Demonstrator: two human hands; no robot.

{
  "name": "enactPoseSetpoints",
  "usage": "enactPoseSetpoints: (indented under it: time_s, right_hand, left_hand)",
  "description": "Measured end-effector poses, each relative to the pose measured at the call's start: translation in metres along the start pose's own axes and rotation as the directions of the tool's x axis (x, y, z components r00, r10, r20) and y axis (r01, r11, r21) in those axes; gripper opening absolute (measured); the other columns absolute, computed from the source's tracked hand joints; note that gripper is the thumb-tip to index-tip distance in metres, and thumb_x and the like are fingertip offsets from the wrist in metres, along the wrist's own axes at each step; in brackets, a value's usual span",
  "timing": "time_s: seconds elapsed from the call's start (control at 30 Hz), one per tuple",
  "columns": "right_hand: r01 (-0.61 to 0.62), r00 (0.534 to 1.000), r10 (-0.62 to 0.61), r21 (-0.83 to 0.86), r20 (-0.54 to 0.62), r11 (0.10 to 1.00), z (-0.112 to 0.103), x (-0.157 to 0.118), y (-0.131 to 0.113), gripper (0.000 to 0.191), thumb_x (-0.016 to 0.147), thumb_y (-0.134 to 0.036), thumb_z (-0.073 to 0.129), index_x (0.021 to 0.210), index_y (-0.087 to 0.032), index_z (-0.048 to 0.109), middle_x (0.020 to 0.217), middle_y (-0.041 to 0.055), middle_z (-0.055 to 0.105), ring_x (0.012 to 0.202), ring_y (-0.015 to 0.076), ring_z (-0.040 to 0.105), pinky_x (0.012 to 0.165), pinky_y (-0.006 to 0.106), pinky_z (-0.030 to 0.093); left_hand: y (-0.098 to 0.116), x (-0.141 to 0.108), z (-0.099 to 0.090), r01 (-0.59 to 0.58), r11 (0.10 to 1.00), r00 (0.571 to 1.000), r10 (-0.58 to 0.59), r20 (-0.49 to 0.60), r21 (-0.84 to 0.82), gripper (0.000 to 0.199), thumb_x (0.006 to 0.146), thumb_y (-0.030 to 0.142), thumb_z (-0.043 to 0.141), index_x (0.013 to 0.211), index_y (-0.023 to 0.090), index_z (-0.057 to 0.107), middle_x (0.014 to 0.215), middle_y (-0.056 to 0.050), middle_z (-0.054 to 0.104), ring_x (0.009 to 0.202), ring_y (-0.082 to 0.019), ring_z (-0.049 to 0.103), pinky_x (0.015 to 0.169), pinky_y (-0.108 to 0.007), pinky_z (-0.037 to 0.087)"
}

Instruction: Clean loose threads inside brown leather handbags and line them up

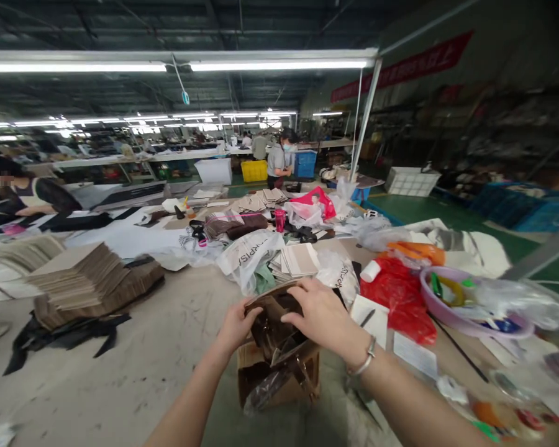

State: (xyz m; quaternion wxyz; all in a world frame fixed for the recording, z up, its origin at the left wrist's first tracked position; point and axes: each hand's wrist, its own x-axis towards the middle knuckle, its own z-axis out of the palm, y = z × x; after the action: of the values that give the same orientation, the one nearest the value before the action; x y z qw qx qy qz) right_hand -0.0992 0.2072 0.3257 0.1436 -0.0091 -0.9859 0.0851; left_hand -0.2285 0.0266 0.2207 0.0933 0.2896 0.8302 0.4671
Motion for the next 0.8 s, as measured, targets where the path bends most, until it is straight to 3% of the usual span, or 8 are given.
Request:
enactPoseSetpoints:
  time_s: [0.1, 0.2, 0.33, 0.5, 0.8]
  right_hand:
    - [0.048, 0.995, -0.044, -0.045, 0.084, 0.998, 0.022, 0.007, -0.004, 0.024, 0.080, -0.041, 0.065, 0.087, -0.019, 0.065, 0.088, 0.0068, 0.061, 0.090, 0.0227, 0.054, 0.079, 0.034, 0.040]
    - [0.047, 0.991, -0.036, -0.077, 0.126, 0.996, 0.029, 0.009, 0.002, 0.019, 0.087, -0.034, 0.056, 0.080, -0.019, 0.065, 0.080, 0.0057, 0.062, 0.082, 0.0198, 0.057, 0.074, 0.031, 0.039]
    - [0.041, 0.994, -0.033, -0.077, 0.107, 0.996, 0.024, 0.008, 0.011, 0.020, 0.090, -0.034, 0.051, 0.082, -0.019, 0.063, 0.083, 0.0054, 0.064, 0.080, 0.0194, 0.059, 0.071, 0.030, 0.039]
    - [0.061, 0.996, -0.058, -0.053, 0.066, 0.997, 0.019, 0.003, 0.022, 0.026, 0.092, -0.039, 0.046, 0.084, -0.021, 0.063, 0.085, 0.0045, 0.065, 0.080, 0.0181, 0.060, 0.068, 0.027, 0.039]
    - [0.063, 0.998, -0.063, -0.072, -0.004, 0.995, 0.024, 0.007, 0.044, 0.029, 0.091, -0.041, 0.049, 0.082, -0.018, 0.064, 0.081, 0.0065, 0.064, 0.079, 0.0189, 0.058, 0.072, 0.028, 0.036]
  left_hand:
    - [-0.004, -0.004, -0.002, 0.007, 1.000, 1.000, -0.007, -0.023, -0.024, 0.026, 0.080, 0.033, 0.053, 0.096, 0.017, 0.065, 0.090, -0.003, 0.070, 0.084, -0.020, 0.063, 0.077, -0.030, 0.049]
    - [-0.002, -0.010, -0.006, 0.044, 0.993, 0.998, -0.048, -0.033, -0.111, 0.035, 0.074, 0.033, 0.061, 0.105, 0.016, 0.062, 0.093, -0.004, 0.070, 0.087, -0.020, 0.064, 0.080, -0.031, 0.050]
    - [0.012, -0.017, -0.010, 0.028, 0.981, 1.000, -0.027, 0.005, -0.190, 0.052, 0.068, 0.034, 0.069, 0.116, 0.017, 0.057, 0.106, -0.004, 0.068, 0.098, -0.021, 0.061, 0.087, -0.031, 0.049]
    - [0.026, -0.016, -0.003, 0.077, 0.989, 0.994, -0.086, -0.064, -0.126, 0.036, 0.072, 0.039, 0.063, 0.101, 0.017, 0.068, 0.100, -0.003, 0.071, 0.094, -0.021, 0.063, 0.089, -0.032, 0.049]
    - [0.021, -0.015, 0.009, 0.107, 0.992, 0.987, -0.114, -0.115, -0.073, 0.034, 0.072, 0.041, 0.061, 0.094, 0.017, 0.072, 0.088, -0.002, 0.073, 0.083, -0.021, 0.065, 0.076, -0.029, 0.052]
